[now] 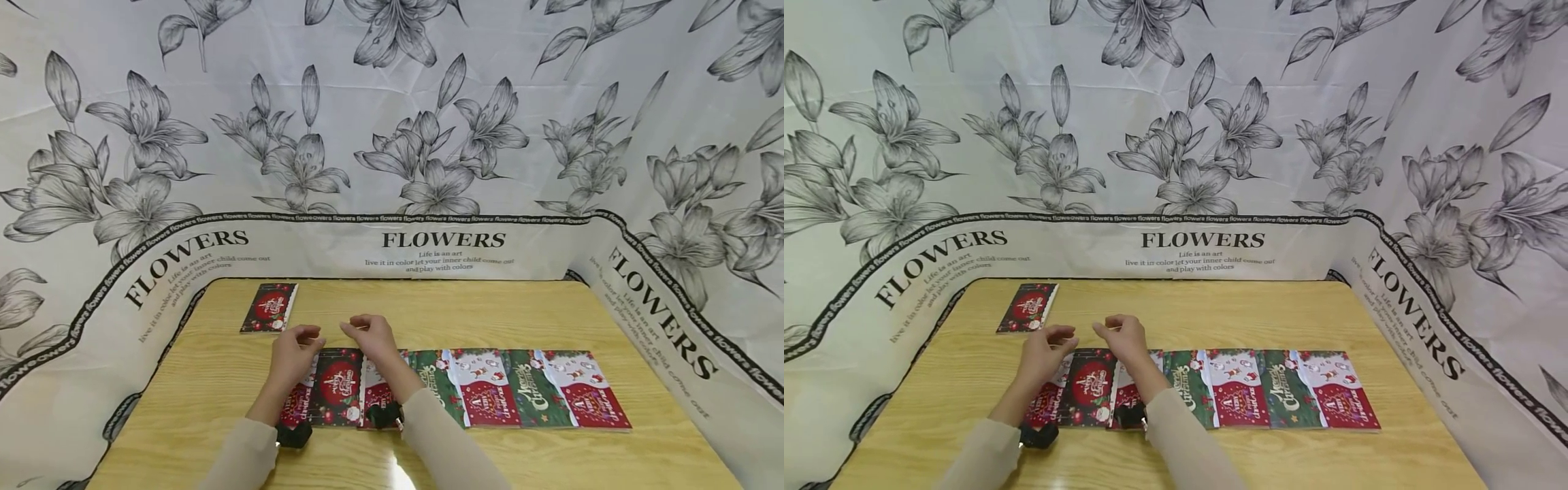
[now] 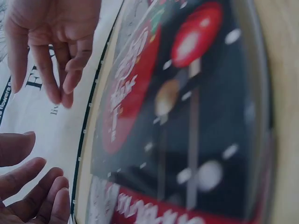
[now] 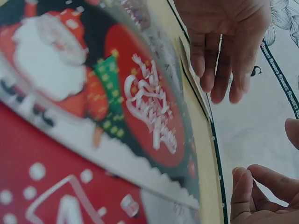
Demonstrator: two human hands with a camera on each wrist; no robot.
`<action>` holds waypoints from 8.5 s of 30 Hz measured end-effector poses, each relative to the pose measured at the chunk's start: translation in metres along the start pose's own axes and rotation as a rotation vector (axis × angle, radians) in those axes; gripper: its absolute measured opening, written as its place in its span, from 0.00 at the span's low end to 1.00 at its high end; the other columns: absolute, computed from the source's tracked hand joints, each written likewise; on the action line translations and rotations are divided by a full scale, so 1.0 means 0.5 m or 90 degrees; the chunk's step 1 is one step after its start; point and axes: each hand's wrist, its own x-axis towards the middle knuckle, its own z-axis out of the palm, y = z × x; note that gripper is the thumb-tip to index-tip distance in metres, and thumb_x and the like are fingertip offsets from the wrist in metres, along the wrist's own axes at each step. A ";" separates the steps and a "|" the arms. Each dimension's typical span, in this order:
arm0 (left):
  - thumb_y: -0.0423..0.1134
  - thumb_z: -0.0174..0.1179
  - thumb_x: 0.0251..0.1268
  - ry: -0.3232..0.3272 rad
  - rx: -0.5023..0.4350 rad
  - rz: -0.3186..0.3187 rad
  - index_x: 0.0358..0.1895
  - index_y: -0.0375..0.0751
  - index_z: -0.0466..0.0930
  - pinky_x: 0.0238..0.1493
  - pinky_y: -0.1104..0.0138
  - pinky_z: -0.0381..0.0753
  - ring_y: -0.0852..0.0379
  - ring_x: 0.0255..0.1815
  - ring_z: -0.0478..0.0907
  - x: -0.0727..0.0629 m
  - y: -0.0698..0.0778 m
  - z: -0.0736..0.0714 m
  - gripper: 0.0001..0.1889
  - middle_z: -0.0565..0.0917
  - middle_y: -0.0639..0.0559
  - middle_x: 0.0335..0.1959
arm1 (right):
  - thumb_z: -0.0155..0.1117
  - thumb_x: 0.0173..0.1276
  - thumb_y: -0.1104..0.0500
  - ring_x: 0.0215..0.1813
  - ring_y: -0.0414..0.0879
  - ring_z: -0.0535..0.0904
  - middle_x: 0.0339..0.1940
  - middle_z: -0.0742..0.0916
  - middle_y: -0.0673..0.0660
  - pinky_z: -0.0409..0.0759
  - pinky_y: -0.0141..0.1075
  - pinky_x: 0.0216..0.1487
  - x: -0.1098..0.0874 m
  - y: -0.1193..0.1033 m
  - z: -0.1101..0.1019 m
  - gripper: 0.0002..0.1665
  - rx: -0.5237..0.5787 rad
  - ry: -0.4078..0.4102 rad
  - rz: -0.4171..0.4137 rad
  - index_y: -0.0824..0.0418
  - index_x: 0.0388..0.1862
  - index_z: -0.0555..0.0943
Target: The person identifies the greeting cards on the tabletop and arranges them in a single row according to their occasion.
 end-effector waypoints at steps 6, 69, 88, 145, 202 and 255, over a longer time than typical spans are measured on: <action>0.33 0.69 0.71 0.003 -0.008 -0.003 0.56 0.29 0.85 0.44 0.56 0.86 0.46 0.44 0.85 -0.018 -0.007 0.014 0.15 0.87 0.40 0.44 | 0.69 0.76 0.50 0.55 0.56 0.83 0.55 0.86 0.61 0.84 0.48 0.53 -0.019 0.027 -0.021 0.28 0.002 0.017 0.006 0.70 0.64 0.82; 0.18 0.68 0.61 0.078 -0.029 0.014 0.52 0.31 0.89 0.40 0.63 0.84 0.45 0.41 0.84 -0.043 -0.015 0.039 0.16 0.85 0.38 0.42 | 0.72 0.65 0.71 0.42 0.48 0.82 0.42 0.88 0.59 0.84 0.41 0.40 -0.041 0.067 -0.028 0.18 -0.120 0.020 -0.030 0.69 0.55 0.87; 0.20 0.65 0.67 0.078 -0.114 -0.053 0.55 0.31 0.88 0.33 0.72 0.80 0.51 0.38 0.85 -0.038 -0.011 0.015 0.15 0.85 0.35 0.43 | 0.71 0.68 0.70 0.43 0.47 0.81 0.48 0.88 0.62 0.80 0.38 0.40 -0.045 0.063 -0.036 0.18 -0.054 -0.006 -0.039 0.65 0.57 0.87; 0.27 0.66 0.72 -0.012 -0.234 -0.066 0.57 0.35 0.87 0.40 0.72 0.82 0.53 0.45 0.85 -0.050 0.019 0.015 0.13 0.84 0.39 0.55 | 0.63 0.74 0.71 0.44 0.45 0.84 0.62 0.78 0.68 0.85 0.37 0.47 -0.040 0.026 -0.076 0.21 0.190 0.005 -0.024 0.70 0.65 0.82; 0.21 0.62 0.71 0.045 -0.253 -0.111 0.57 0.29 0.86 0.32 0.69 0.83 0.56 0.35 0.83 -0.037 -0.002 -0.015 0.14 0.88 0.39 0.39 | 0.73 0.66 0.71 0.32 0.41 0.84 0.45 0.86 0.66 0.86 0.36 0.38 -0.050 0.035 -0.033 0.17 0.148 -0.030 -0.031 0.71 0.54 0.87; 0.26 0.67 0.70 0.146 -0.035 -0.029 0.51 0.31 0.89 0.27 0.72 0.74 0.47 0.39 0.81 0.074 -0.022 -0.091 0.10 0.86 0.35 0.46 | 0.79 0.60 0.68 0.36 0.44 0.86 0.40 0.90 0.58 0.83 0.36 0.39 0.065 -0.039 0.057 0.16 -0.018 0.044 -0.059 0.65 0.48 0.91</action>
